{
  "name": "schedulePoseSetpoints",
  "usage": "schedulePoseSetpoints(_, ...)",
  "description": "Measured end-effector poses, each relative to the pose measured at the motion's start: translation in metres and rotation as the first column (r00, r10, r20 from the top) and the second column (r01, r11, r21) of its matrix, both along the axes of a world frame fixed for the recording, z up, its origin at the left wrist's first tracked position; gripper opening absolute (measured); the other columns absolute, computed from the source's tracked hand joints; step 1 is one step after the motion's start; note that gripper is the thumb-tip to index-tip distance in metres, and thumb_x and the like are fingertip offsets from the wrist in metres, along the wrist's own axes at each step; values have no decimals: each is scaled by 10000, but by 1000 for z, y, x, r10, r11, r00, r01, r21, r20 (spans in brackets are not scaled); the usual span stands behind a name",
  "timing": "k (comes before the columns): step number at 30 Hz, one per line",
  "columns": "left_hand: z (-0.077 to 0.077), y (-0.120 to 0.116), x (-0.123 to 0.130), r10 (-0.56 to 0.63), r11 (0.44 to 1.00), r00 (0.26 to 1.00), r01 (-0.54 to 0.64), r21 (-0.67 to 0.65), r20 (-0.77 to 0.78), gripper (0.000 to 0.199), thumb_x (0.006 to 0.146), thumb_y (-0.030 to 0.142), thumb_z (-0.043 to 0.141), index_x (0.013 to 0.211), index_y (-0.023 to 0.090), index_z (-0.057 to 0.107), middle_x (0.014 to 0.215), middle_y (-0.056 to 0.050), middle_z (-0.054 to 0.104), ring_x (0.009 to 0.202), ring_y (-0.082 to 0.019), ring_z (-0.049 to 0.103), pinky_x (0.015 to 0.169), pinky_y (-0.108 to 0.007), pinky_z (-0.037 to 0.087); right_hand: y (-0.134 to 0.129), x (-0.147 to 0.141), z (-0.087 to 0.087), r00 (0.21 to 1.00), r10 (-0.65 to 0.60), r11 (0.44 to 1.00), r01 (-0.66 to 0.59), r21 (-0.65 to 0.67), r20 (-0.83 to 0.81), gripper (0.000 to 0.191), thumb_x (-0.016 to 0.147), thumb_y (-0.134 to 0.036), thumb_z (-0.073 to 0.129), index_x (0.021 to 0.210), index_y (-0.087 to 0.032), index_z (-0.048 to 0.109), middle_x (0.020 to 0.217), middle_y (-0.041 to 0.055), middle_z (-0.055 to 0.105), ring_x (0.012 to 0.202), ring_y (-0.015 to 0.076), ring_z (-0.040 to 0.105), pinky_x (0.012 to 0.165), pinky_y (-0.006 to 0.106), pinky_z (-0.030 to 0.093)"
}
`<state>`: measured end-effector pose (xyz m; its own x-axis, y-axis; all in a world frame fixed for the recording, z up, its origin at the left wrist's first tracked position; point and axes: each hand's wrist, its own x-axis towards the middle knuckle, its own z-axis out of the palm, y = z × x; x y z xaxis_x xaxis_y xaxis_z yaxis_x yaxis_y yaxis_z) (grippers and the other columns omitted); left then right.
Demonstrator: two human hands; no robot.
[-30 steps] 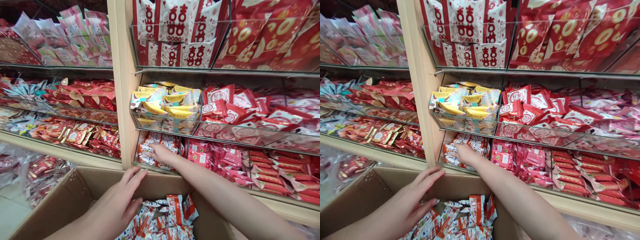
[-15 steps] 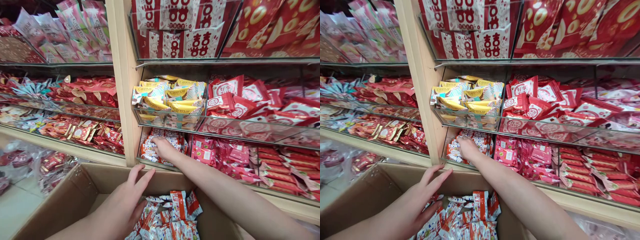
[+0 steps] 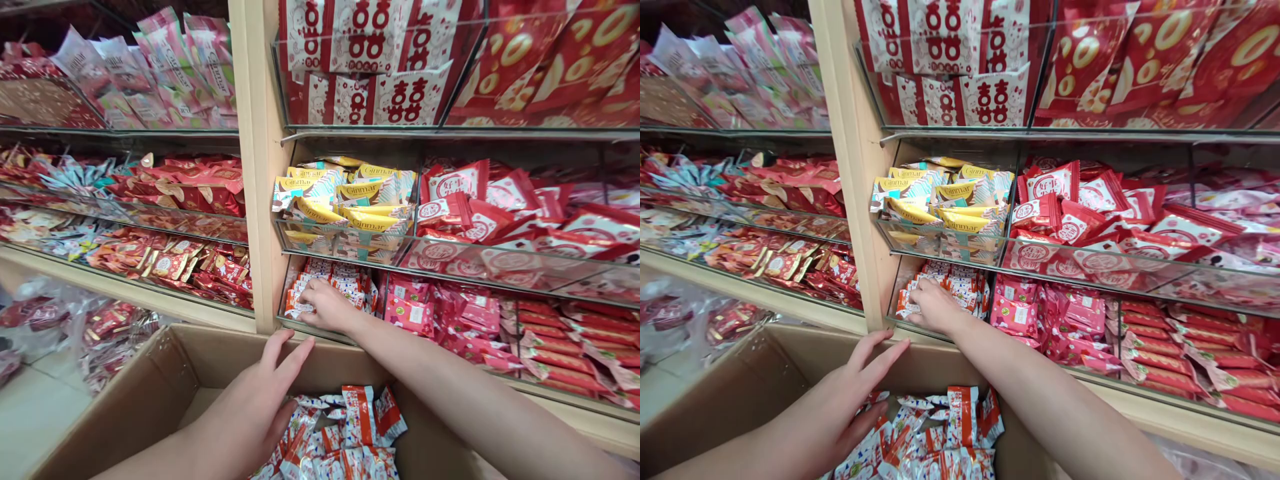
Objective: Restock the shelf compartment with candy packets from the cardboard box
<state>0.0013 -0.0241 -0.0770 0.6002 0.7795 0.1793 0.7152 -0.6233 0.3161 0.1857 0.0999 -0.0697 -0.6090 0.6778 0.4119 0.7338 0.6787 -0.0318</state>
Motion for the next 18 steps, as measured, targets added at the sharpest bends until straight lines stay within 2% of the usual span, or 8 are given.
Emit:
schedulePoseSetpoints(4, -2, 1, 1, 21, 1000, 1000, -21, 22, 5, 752, 729, 37, 423, 1356, 349, 148, 1416, -96, 149, 994, -244, 550, 903, -444, 435, -2, -7, 2, 990, 46, 999, -47, 4, 134, 134, 775, -279, 573, 807, -173, 648, 858, 64, 495, 852, 182, 446, 677, 254, 379)
schedulePoseSetpoints(9, -1, 3, 2, 23, 1000, 1000, -23, 18, -13, 721, 750, 52, 408, 1355, 332, 136, 1413, -100, 128, 991, -240, 548, 893, -453, 441, 0, -18, 7, 966, -7, 999, -6, 50, 258, 183, 814, -219, 506, 732, -143, 651, 852, 92, 511, 871, 212, 436, 675, 276, 381)
schedulePoseSetpoints(12, 0, 3, 2, 21, 1000, 999, -21, 17, -24, 707, 759, 55, 397, 1355, 325, 127, 1407, -108, 123, 1000, -243, 544, 887, -457, 443, 3, -17, 7, 967, -1, 998, -13, 54, 255, 199, 821, -257, 507, 747, -141, 652, 857, 94, 519, 879, 212, 435, 680, 277, 380)
schedulePoseSetpoints(18, 0, 1, 1, 17, 1000, 997, -16, 18, -72, 704, 772, 80, 387, 1360, 334, 95, 1428, -116, 90, 997, -259, 552, 866, -466, 451, 5, -5, 1, 988, -24, 998, 16, 55, 151, 210, 839, -273, 482, 779, -164, 650, 841, 69, 503, 847, 176, 449, 679, 257, 374)
